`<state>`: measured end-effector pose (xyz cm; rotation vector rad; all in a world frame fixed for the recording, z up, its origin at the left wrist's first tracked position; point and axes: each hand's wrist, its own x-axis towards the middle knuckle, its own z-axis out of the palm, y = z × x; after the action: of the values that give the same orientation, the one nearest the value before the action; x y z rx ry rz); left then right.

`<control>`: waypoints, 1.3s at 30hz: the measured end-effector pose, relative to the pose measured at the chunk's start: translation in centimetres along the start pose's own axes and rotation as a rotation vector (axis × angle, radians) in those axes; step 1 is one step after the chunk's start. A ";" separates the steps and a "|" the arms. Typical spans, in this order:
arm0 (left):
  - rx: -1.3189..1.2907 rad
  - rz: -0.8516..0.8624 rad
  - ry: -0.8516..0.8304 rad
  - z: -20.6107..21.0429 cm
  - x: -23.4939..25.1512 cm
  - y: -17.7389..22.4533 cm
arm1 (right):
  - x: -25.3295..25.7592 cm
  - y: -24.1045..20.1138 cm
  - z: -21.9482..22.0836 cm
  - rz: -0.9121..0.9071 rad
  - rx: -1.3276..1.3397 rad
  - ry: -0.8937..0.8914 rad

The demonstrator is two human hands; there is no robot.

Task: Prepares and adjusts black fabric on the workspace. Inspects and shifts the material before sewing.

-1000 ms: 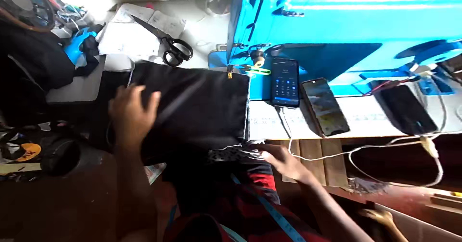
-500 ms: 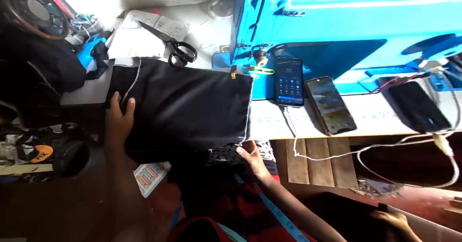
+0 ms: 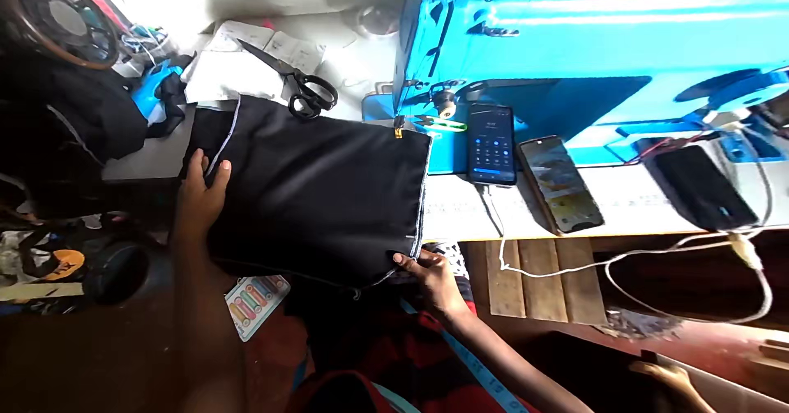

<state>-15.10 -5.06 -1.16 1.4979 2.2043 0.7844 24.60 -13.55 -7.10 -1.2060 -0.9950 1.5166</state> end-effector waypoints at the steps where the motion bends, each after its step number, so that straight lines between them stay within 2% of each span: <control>1: 0.002 -0.009 0.000 0.0 0.0 0.0 | -0.1 0.1 -0.1 0.007 -0.002 -0.010; 5: 0.046 -0.017 -0.003 -0.1 0.2 0.1 | -0.4 -0.1 -0.5 0.012 0.018 -0.049; 8: 0.158 -0.012 0.042 0.7 -0.1 1.7 | -0.2 0.3 -1.1 0.006 -0.002 -0.067; 10: 0.226 0.080 0.111 2.4 -1.2 3.9 | 0.1 0.6 -1.3 -0.003 -0.018 -0.078; 12: 0.228 0.275 0.146 5.1 -3.2 7.0 | 0.2 0.5 -1.4 0.011 -0.028 -0.079; 16: 0.152 0.618 -0.065 12.2 -7.1 12.0 | 0.5 0.3 -1.5 0.052 -0.050 -0.087; 19: 0.202 0.692 -0.224 14.6 -8.0 12.8 | 0.8 0.1 -1.9 0.061 -0.095 -0.122; 21: 0.270 0.698 -0.263 14.8 -7.9 12.8 | 1.1 -0.1 -3.0 0.029 -0.257 -0.215; 23: 0.311 0.694 -0.273 14.7 -7.9 12.9 | 1.4 -1.1 -4.7 -0.063 -0.642 -0.384; 25: 0.310 0.703 -0.252 14.6 -7.9 12.8 | 1.3 -3.6 -5.6 -0.270 -0.986 -0.501; 28: 0.311 0.703 -0.266 14.4 -7.9 12.9 | 2.0 -6.5 -6.3 -0.789 -1.183 -0.437; 30: 0.288 0.711 -0.252 14.5 -7.8 13.0 | 3.5 -7.5 -6.5 -0.981 -1.278 -0.404; 36: 0.256 0.726 -0.143 13.7 -7.9 12.0 | 5.3 -6.5 -7.9 -1.018 -1.345 -0.453; 39: 0.288 0.599 -0.108 11.2 -7.1 9.8 | 4.7 -6.3 -8.1 -0.991 -1.358 -0.428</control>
<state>1.17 -6.19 -3.87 2.3372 1.8532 0.5370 33.20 -7.07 -3.72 -0.8434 -2.6033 0.1344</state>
